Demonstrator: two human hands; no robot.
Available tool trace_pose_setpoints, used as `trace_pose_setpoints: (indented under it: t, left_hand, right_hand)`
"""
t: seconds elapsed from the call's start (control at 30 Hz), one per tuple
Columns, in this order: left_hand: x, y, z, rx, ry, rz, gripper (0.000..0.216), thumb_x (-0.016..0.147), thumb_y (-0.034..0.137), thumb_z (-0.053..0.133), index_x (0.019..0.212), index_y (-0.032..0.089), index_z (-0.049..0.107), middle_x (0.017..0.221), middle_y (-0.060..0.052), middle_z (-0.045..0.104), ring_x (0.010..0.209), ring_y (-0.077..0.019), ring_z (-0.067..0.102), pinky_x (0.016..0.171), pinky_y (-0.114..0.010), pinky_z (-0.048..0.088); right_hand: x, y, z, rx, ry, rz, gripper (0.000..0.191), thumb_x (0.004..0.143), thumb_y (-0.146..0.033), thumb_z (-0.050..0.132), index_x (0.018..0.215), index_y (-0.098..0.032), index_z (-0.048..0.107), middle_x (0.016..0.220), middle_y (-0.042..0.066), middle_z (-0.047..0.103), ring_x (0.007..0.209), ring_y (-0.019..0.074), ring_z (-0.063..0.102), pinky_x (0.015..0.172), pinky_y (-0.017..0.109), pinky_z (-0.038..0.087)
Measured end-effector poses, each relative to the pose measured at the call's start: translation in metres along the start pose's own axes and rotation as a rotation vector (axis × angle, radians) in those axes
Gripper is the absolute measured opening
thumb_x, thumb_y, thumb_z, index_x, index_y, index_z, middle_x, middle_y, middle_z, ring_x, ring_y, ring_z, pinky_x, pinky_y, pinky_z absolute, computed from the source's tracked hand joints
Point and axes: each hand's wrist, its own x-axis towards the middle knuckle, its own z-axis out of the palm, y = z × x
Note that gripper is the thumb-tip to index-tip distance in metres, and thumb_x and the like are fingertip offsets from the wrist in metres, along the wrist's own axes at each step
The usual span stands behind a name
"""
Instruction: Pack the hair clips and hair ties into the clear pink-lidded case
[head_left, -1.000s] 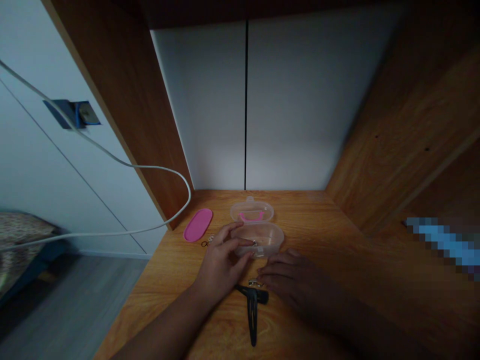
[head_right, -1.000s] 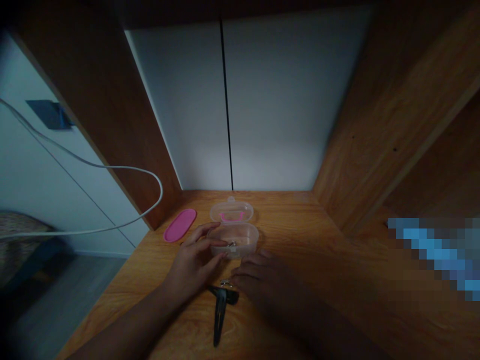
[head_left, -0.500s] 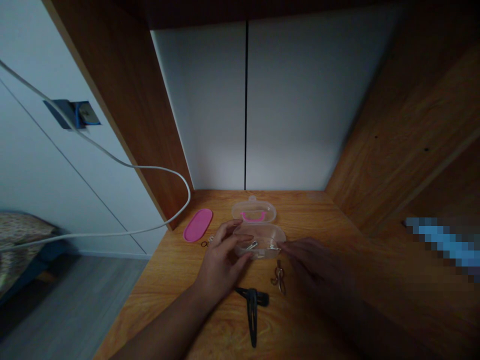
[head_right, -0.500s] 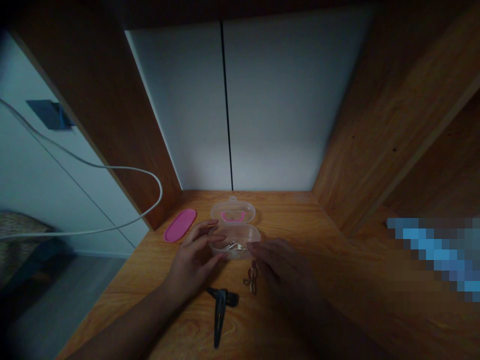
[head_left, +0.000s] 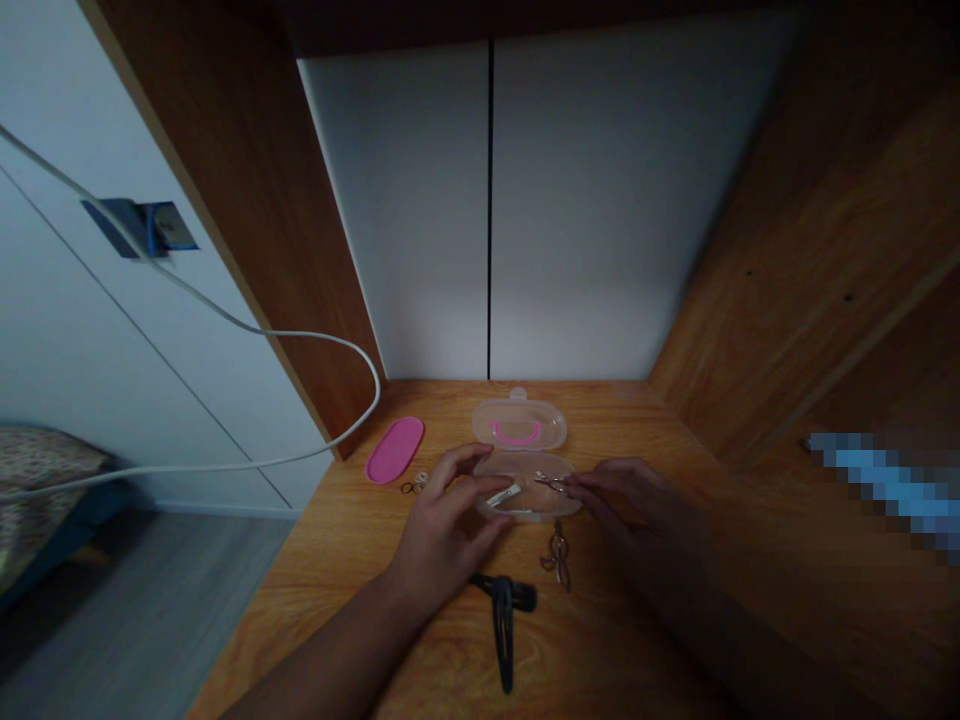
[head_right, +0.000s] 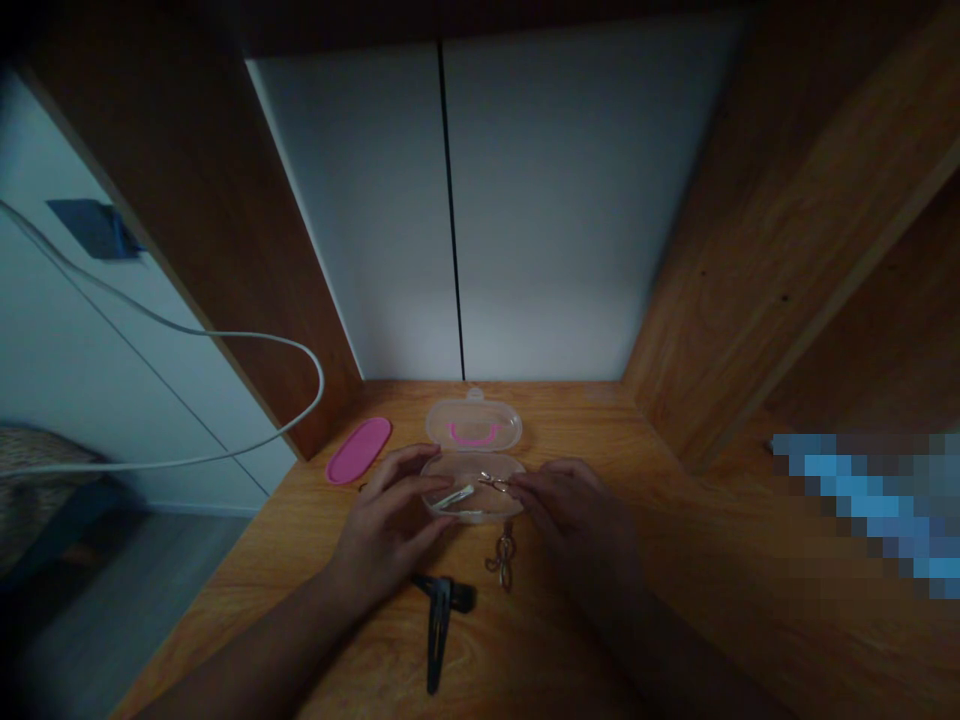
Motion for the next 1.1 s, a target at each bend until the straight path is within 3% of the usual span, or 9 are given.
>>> trace_pose_setpoints:
  t: [0.23,0.5,0.77,0.97,1.1]
  left_hand:
    - [0.001,-0.003,0.000,0.014,-0.053,-0.060,0.036,0.081,0.010,0.070,0.114,0.026,0.065,0.135,-0.010,0.050,0.128,-0.0258,0.050,0.107,-0.048,0.046]
    - [0.002,0.001,-0.001,0.023,-0.040,-0.074,0.035,0.081,0.012,0.067,0.113,0.024,0.065,0.135,-0.011,0.050,0.130,-0.0266,0.049,0.108,-0.047,0.045]
    - [0.002,0.012,-0.009,0.066,-0.064,-0.046,0.049,0.070,0.005,0.059,0.116,0.022,0.063,0.142,-0.013,0.045,0.134,-0.0315,0.043,0.110,-0.051,0.039]
    - [0.004,0.016,-0.015,0.073,-0.067,0.151,0.042,0.075,0.020,0.066,0.117,0.023,0.064,0.143,-0.013,0.044,0.131,-0.0351,0.044,0.105,-0.055,0.039]
    - [0.004,0.018,-0.013,0.162,-0.071,0.281,0.029,0.080,0.027,0.073,0.109,0.026,0.069,0.136,-0.010,0.051,0.125,-0.0322,0.049,0.102,-0.051,0.039]
  right_hand:
    - [0.000,-0.003,0.000,0.040,-0.060,-0.079,0.020,0.095,-0.023,0.056,0.107,-0.031,0.070,0.096,0.001,0.076,0.085,0.0207,0.072,0.071,0.035,0.062]
    - [-0.002,-0.015,-0.003,0.166,-0.067,-0.362,0.038,0.090,-0.007,0.053,0.121,-0.027,0.063,0.101,0.006,0.074,0.093,0.0204,0.071,0.078,0.034,0.061]
    - [-0.004,-0.011,-0.001,0.179,-0.089,-0.373,0.045,0.088,-0.004,0.057,0.125,-0.029,0.061,0.104,0.006,0.073,0.095,0.0206,0.070,0.082,0.034,0.060]
    - [0.000,-0.016,-0.005,0.187,-0.058,-0.480,0.031,0.091,-0.008,0.057,0.118,-0.020,0.065,0.098,0.008,0.074,0.094,0.0175,0.071,0.080,0.028,0.061]
    - [-0.004,-0.017,-0.007,0.176,-0.094,-0.524,0.026,0.092,-0.009,0.058,0.115,-0.019,0.065,0.100,0.007,0.075,0.098,0.0157,0.070,0.083,0.025,0.060]
